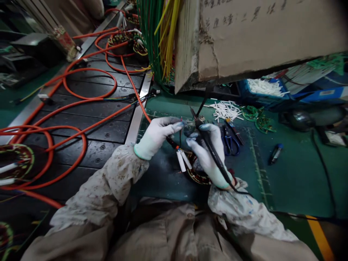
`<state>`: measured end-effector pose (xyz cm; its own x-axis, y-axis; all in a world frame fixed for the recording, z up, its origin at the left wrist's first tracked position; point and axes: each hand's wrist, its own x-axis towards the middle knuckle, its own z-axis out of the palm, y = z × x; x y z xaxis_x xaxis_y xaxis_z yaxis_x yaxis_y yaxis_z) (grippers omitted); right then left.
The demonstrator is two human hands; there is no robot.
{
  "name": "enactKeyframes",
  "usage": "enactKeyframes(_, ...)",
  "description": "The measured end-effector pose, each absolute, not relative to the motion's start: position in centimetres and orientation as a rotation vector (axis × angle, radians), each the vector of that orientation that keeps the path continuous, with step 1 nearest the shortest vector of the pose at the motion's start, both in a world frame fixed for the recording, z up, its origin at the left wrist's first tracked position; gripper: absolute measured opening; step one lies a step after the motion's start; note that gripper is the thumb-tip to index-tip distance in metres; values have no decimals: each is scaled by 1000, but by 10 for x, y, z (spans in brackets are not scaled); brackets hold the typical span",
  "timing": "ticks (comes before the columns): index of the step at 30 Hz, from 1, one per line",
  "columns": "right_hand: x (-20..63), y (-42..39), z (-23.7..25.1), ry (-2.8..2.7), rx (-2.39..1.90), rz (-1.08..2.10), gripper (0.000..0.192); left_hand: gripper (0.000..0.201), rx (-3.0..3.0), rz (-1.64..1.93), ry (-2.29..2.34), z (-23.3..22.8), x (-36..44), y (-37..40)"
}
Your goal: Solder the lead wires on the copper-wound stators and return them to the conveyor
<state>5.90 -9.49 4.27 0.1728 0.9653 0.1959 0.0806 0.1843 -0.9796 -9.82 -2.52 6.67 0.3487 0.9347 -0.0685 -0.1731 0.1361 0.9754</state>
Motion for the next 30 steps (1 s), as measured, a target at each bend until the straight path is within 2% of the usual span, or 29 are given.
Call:
enactKeyframes(4, 48, -94, 46, -1163, -1139, 1122, 45, 41, 965, 994, 847, 65, -96, -22)
enactKeyframes(8, 58, -86, 63, -1140, -1186, 873, 41, 52, 1114, 912, 844, 63, -99, -23)
enactKeyframes(11, 70, -84, 70, -1176, -1195, 756, 40, 41, 1369, 650, 753, 66, -97, -32)
enactKeyframes(14, 80, -80, 67, -1137, -1129, 757, 42, 31, 1403, 689, 791, 66, -89, -41)
enactKeyframes(18, 89, -73, 55, -1059, -1076, 645, 41, 29, 1339, 799, 873, 63, -80, -49)
enactKeyframes(25, 81, -76, 55, -1036, -1032, 650, 32, 33, 1248, 768, 912, 62, -77, -52)
enactKeyframes(30, 75, -79, 57, -981, -1035, 715, 35, 38, 1191, 768, 909, 63, -77, -55)
